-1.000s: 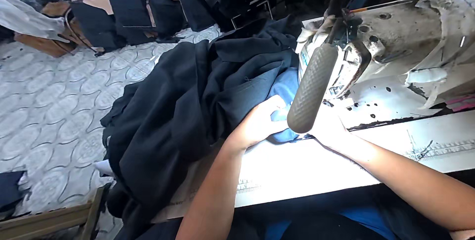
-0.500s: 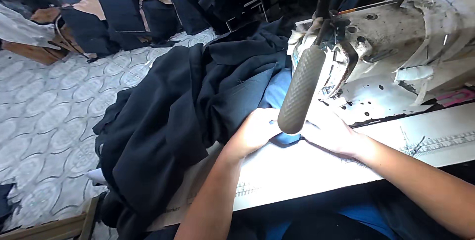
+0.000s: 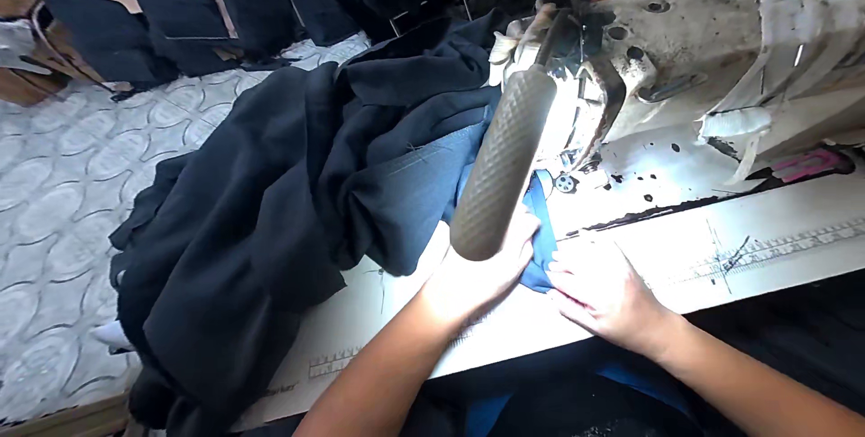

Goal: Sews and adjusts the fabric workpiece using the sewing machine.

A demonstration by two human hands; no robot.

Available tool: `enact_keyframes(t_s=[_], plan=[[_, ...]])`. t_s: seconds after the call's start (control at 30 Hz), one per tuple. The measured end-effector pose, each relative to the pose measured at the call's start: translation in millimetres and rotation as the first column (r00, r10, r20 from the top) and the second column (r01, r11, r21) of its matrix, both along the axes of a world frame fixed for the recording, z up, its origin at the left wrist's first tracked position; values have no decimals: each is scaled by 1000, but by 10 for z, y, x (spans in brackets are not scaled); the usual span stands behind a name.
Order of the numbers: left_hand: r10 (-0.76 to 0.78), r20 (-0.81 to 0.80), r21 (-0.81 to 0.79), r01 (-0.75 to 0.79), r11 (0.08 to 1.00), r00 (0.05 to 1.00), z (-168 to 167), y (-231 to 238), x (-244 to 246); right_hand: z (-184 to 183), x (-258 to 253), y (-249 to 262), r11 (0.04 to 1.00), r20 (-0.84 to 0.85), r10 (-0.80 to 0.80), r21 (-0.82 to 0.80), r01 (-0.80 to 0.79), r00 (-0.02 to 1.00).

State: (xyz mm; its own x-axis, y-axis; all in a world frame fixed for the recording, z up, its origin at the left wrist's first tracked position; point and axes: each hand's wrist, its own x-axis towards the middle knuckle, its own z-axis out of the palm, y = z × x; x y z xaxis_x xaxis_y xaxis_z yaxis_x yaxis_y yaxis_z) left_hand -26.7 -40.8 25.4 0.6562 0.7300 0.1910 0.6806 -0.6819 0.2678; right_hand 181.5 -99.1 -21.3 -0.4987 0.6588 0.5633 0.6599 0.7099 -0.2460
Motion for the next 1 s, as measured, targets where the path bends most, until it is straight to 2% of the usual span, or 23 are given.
enact_keyframes(t_s=[0.07, 0.13, 0.27, 0.43, 0.5, 0.63, 0.67, 0.8, 0.87, 0.93, 0.97, 1.0], plan=[[-123, 73, -55, 127, 990, 990, -18, -28, -2, 23, 13, -16, 1000, -3, -5, -3, 5, 1000], [-141, 81, -41, 145, 989, 987, -5, -43, -7, 43, 37, -3, 1000, 0, -3, -7, 3, 1000], [-38, 82, -48, 42, 998, 996, -6, -19, 2, 107, 56, 121, 999, 46, -11, -31, 13, 999], [68, 49, -131, -61, 989, 996, -13, 93, 3, 235, 38, 436, 985, 132, 46, -171, -23, 990], [97, 67, -96, -90, 991, 993, -39, 133, 14, 304, 19, 567, 978, 158, 79, -202, -46, 984], [175, 49, -37, -173, 984, 983, -83, 222, 27, 466, -16, 773, 928, 214, 125, -372, -38, 969], [207, 30, -23, -206, 978, 978, -101, 248, 24, 422, -13, 830, 936, 208, 127, -349, -48, 970], [303, -13, 72, -302, 951, 953, -239, 350, 14, 22, 5, 1016, 990, 13, 120, -81, -119, 993], [316, 11, 69, -316, 946, 949, -331, 390, -42, 24, 0, 1008, 987, 16, 111, -116, -109, 994], [240, 173, -85, -228, 970, 955, -263, 342, -163, 29, 5, 977, 982, -28, 103, -157, -107, 994], [163, 289, -232, -96, 968, 943, -133, 293, -265, 68, 5, 971, 973, -47, 84, -210, -92, 995], [52, 386, -379, 107, 919, 921, 14, 270, -385, 158, 2, 964, 946, -55, 55, -315, -70, 997]])
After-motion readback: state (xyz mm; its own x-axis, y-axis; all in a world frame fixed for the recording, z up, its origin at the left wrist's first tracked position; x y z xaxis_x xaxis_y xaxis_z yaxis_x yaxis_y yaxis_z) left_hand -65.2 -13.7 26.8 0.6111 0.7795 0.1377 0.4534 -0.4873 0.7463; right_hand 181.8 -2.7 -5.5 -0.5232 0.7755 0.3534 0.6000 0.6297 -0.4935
